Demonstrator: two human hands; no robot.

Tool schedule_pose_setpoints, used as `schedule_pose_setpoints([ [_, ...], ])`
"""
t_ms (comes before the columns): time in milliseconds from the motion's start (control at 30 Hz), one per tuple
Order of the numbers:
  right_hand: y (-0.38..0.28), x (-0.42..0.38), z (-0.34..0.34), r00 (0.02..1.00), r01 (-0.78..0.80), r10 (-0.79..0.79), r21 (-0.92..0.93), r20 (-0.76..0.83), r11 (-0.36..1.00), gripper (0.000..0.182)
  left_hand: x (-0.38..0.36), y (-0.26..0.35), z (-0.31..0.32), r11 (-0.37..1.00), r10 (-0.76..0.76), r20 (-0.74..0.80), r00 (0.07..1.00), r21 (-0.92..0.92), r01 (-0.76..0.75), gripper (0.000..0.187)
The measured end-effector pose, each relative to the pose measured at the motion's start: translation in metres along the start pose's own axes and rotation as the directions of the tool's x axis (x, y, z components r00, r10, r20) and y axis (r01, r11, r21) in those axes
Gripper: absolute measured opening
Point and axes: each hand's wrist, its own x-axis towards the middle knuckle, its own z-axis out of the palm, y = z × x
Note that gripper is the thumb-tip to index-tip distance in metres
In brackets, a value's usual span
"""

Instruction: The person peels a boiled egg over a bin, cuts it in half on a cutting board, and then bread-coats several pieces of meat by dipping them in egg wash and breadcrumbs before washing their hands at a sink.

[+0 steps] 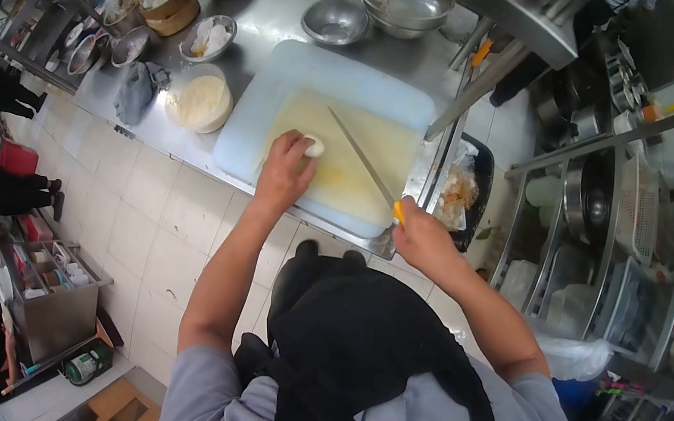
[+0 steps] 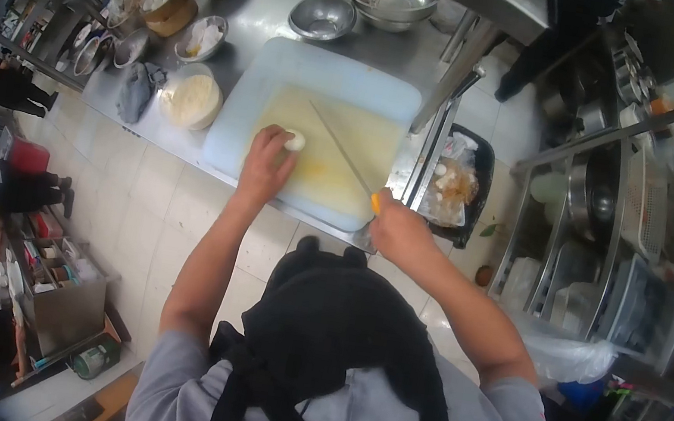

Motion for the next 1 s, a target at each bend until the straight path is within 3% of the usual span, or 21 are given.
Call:
schedule_pose_setpoints([
  [167, -0.057, 0.003, -0.017, 0.984, -0.093, 0.090, 0.013, 0.154, 0.996, 0.026, -0.002, -0.017, -0.001, 0.997, 0.063, -0.026, 0.998, -0.041, -0.064, 0.032],
  [300, -0.079, 0.001, -0.020, 0.960, -0.140, 0.144, -0.031, 0.240, 0.990, 0.025, 0.000, -0.022, -0.007, 0.991, -0.005, 0.038, 0.999, -0.136, 0.010, 0.032],
  [533, -0.094, 0.021, -0.010, 0.961, -0.126, 0.149, -0.111, 0.233, 0.986, 0.026, 0.004, -0.025, -0.007, 0.979, 0.000, 0.018, 1.000, -0.205, 0.003, 0.031],
  [667, -0.091, 0.044, 0.008, 0.968, -0.107, 0.120, -0.070, 0.219, 0.992, 0.027, 0.006, -0.032, -0.007, 0.968, -0.057, 0.027, 0.998, -0.245, 0.062, 0.032],
  [1000, -0.078, 0.039, 0.009, 0.971, -0.110, 0.092, 0.070, 0.219, 0.992, 0.031, 0.005, -0.024, -0.016, 0.990, 0.040, 0.060, 0.997, -0.135, -0.031, 0.036],
])
